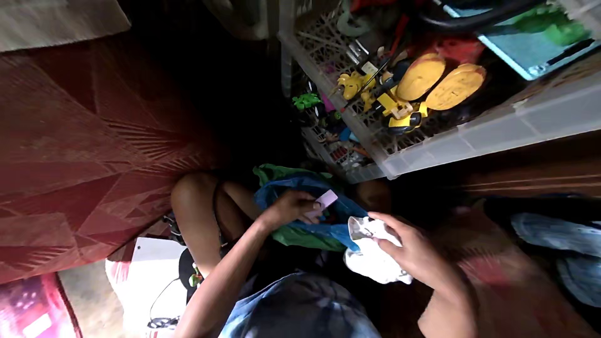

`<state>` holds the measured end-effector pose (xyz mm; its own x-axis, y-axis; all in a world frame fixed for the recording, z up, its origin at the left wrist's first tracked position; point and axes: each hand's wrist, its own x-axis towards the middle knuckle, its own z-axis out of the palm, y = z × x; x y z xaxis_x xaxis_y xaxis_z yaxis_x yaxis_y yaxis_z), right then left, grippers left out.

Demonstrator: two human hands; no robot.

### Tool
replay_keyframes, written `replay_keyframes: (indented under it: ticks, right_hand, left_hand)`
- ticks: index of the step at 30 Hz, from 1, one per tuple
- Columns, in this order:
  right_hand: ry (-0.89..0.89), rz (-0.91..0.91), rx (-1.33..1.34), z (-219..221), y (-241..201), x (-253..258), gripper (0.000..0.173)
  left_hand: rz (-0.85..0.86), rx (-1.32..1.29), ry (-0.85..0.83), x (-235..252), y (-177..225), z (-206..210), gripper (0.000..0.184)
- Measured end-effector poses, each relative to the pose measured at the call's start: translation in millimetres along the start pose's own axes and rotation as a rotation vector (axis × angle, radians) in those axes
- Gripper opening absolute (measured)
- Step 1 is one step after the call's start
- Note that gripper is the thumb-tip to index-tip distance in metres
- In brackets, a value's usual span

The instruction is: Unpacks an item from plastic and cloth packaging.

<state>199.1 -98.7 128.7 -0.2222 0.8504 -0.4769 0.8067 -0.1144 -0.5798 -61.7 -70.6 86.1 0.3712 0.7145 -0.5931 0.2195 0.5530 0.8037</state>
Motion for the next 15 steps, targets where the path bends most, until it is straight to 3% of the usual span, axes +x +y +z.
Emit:
replay_keyframes:
  ticks: [2, 4, 10, 12, 15]
  right_hand:
    - [0.125, -0.212, 0.080, -9.7, 12.8, -11.2, 0.045]
    - [0.193, -0.331, 0.158, -23.6, 17.3, -23.5, 0.044]
    - [0.399, -0.467, 0.504, -51.9, 8.0, -56.4, 0.039]
    - [0.425, -0.622, 0.693, -47.0, -1.5, -54.0, 0.050]
    - [0.202, -0.803, 0.811, -9.0, -37.4, -27.5, 0.074]
  left_hand:
    - [0.049, -0.340, -0.045, -23.2, 2.0, 2.2, 0.024]
    - [0.077, -0.523, -0.095, -36.9, 1.5, 3.9, 0.030]
    - [0.138, -0.759, -0.197, -41.4, -1.1, 13.6, 0.037]
    - [0.214, -0.751, -0.067, -43.1, 3.8, 23.8, 0.030]
    - [0.410, -0.601, 0.191, -49.4, 14.7, 52.0, 0.020]
